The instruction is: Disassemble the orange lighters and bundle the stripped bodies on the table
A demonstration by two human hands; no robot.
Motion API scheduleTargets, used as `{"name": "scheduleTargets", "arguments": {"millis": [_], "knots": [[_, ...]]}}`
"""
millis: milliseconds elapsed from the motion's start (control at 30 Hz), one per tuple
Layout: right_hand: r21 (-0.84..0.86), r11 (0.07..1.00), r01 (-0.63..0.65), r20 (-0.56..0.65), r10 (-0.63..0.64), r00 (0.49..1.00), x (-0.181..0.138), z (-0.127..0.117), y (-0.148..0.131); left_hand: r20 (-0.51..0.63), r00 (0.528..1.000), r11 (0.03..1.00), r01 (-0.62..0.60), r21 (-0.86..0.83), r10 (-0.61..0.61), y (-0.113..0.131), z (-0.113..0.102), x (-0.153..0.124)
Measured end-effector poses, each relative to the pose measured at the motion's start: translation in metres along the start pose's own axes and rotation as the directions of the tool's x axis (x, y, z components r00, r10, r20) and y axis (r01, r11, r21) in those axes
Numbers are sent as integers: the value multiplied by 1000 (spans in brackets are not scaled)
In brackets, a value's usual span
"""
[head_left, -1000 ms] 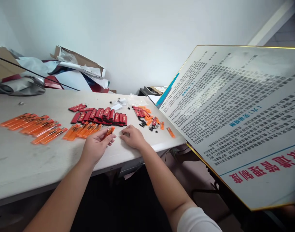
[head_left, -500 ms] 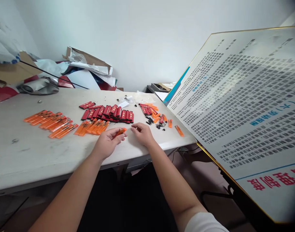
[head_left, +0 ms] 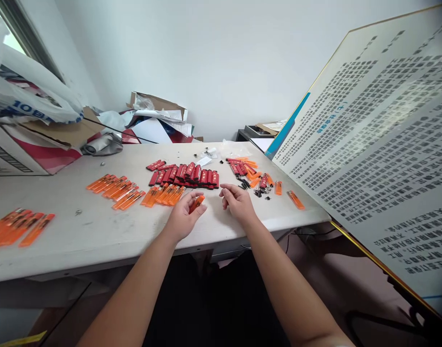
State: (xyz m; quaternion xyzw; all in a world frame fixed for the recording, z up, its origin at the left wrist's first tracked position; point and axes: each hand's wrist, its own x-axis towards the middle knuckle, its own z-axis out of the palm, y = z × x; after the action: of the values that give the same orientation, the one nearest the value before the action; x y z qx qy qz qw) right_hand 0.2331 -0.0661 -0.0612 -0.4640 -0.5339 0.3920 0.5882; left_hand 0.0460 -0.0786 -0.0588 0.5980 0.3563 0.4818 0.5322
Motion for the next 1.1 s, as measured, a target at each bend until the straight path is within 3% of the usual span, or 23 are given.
{"name": "scheduleTargets", "arguments": {"millis": [167,433,600,767,1100], "knots": [[77,997,-27,-22,29,999,1,-1,2,24,998,993,58,-106,-56,2,1,-2],[109,992,-65,-25,68,997,4,-1,6,181,980,986,110,-125,-86,5,-3,-3],[119,991,-64,-26,67,997,4,-1,6,140,981,955,167,-246,-135,11,-2,-6],[214,972,-92,-29,101,994,1,-2,4,77,992,960,121,-253,-104,14,0,-7],[413,896,-165,1,181,983,1,-8,1,95,986,945,161,-284,-140,17,0,-7]]}}
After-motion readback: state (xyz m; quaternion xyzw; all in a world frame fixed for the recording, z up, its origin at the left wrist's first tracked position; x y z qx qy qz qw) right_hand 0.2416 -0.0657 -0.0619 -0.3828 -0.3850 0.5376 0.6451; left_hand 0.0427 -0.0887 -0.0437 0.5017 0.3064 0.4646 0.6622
